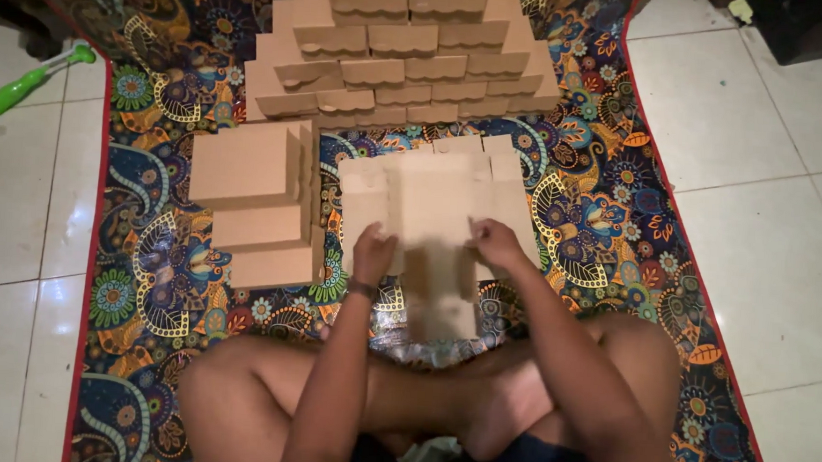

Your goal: Folding a flat cardboard template into a finished box while sitting on the floor.

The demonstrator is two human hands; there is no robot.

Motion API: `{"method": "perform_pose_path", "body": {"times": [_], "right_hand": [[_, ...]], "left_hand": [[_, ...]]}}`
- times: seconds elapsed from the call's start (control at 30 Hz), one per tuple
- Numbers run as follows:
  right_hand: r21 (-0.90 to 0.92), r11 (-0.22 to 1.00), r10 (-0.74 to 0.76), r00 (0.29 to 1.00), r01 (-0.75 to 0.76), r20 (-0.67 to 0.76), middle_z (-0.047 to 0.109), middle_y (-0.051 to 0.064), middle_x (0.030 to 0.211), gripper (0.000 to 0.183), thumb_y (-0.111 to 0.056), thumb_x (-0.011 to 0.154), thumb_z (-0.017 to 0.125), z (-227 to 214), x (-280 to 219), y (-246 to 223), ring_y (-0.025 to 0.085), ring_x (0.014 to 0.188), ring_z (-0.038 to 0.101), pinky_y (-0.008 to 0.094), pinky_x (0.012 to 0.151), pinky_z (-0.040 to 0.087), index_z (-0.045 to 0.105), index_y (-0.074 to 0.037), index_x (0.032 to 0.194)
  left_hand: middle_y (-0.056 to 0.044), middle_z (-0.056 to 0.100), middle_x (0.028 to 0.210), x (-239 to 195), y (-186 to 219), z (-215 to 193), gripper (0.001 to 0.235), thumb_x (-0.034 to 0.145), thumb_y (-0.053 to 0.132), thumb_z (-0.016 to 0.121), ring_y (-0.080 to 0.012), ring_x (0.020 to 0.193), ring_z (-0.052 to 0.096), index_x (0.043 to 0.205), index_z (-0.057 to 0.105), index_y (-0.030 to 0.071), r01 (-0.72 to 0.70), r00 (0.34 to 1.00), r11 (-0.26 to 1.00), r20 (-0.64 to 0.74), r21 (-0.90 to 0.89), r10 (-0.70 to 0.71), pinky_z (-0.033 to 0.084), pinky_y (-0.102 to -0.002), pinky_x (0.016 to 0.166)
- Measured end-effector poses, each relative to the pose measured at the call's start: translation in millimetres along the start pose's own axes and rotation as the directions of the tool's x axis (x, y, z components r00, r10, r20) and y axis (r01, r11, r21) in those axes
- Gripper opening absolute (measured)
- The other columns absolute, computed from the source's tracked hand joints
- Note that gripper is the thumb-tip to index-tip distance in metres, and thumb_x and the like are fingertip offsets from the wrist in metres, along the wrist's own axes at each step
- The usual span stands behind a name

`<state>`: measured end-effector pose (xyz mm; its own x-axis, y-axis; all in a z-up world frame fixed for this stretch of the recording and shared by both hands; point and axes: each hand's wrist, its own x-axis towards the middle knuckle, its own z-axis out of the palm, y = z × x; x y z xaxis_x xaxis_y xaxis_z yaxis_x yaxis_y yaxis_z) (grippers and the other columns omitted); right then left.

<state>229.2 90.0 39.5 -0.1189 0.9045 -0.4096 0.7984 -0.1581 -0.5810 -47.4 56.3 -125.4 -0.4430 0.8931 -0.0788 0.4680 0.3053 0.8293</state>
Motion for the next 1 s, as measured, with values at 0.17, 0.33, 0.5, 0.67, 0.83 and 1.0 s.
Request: {"method": "perform_pose_path", "body": {"times": [0.17, 0.33, 0.5, 0.67, 0.83, 1.0], "right_hand": [[0.062, 0.882, -0.471, 0.863, 0.468, 0.182, 0.058, 0.044, 0.124, 0.044, -0.003, 0.083, 0.055, 17, 11, 16, 0.062, 0.12, 0.053, 0.062, 0.103, 0.047, 0.064, 0.019, 0.12], [-0.201, 0.914, -0.312, 0.927, 0.353, 0.209, 0.063, 0.033, 0.105, 0.04, -0.015, 0.091, 0.044, 22, 16, -15, 0.055, 0.101, 0.067, 0.06, 0.08, 0.057, 0.062, 0.01, 0.118], [-0.37, 0.873, -0.252, 0.944, 0.317, 0.215, 0.064, 0.03, 0.098, 0.044, -0.011, 0.089, 0.037, 37, 21, -23, 0.055, 0.097, 0.069, 0.062, 0.073, 0.058, 0.054, 0.014, 0.121], [-0.304, 0.937, -0.13, 0.98, 0.171, 0.149, 0.056, 0.023, 0.112, 0.039, -0.019, 0.096, 0.028, 61, 44, -7, 0.051, 0.102, 0.069, 0.06, 0.08, 0.059, 0.046, -0.001, 0.125], [-0.239, 0.925, -0.216, 0.927, 0.295, 0.308, 0.065, 0.038, 0.109, 0.041, -0.017, 0.092, 0.044, 21, -17, -24, 0.058, 0.107, 0.065, 0.064, 0.087, 0.054, 0.061, 0.01, 0.119], [-0.106, 0.986, -0.138, 0.986, 0.129, -0.091, 0.072, 0.03, 0.083, 0.025, -0.014, 0.072, 0.075, -23, -11, -38, 0.045, 0.093, 0.073, 0.054, 0.075, 0.059, 0.075, 0.006, 0.087]], "left_hand": [[-0.007, 0.073, 0.088, -18, 65, -10, 0.026, 0.089, 0.03, 0.058, -0.0324, 0.09, 0.071, 0.094, 0.076, 0.013, -0.631, 0.77, 0.557, 0.344, 0.541, 0.537, 0.059, -0.051, 0.08], [-0.007, 0.066, 0.089, -57, 121, -30, 0.039, 0.084, 0.051, 0.06, -0.033, 0.084, 0.065, 0.088, 0.08, 0.018, -0.587, 0.809, 0.64, 0.387, 0.496, 0.442, 0.056, -0.041, 0.072], [-0.01, 0.063, 0.09, -52, 142, -45, 0.055, 0.077, 0.058, 0.063, -0.0351, 0.083, 0.066, 0.091, 0.081, 0.009, -0.396, 0.904, 0.758, 0.365, 0.518, 0.223, 0.059, -0.044, 0.068], [-0.016, 0.062, 0.131, -51, 114, -42, 0.055, 0.078, 0.042, 0.063, -0.0422, 0.116, 0.061, 0.12, 0.074, 0.007, -0.454, 0.849, 0.756, 0.485, 0.472, 0.208, 0.057, -0.055, 0.088], [-0.015, 0.074, 0.085, -57, 136, -59, 0.038, 0.08, 0.036, 0.06, -0.0407, 0.086, 0.074, 0.089, 0.079, 0.005, -0.277, 0.925, 0.802, 0.373, 0.529, 0.074, 0.061, -0.053, 0.071], [-0.015, 0.064, 0.107, -51, 120, -59, 0.04, 0.096, 0.042, 0.061, -0.0352, 0.105, 0.065, 0.116, 0.067, 0.008, -0.023, 0.997, 0.948, -0.065, 0.318, 0.046, 0.058, -0.049, 0.088]]}}
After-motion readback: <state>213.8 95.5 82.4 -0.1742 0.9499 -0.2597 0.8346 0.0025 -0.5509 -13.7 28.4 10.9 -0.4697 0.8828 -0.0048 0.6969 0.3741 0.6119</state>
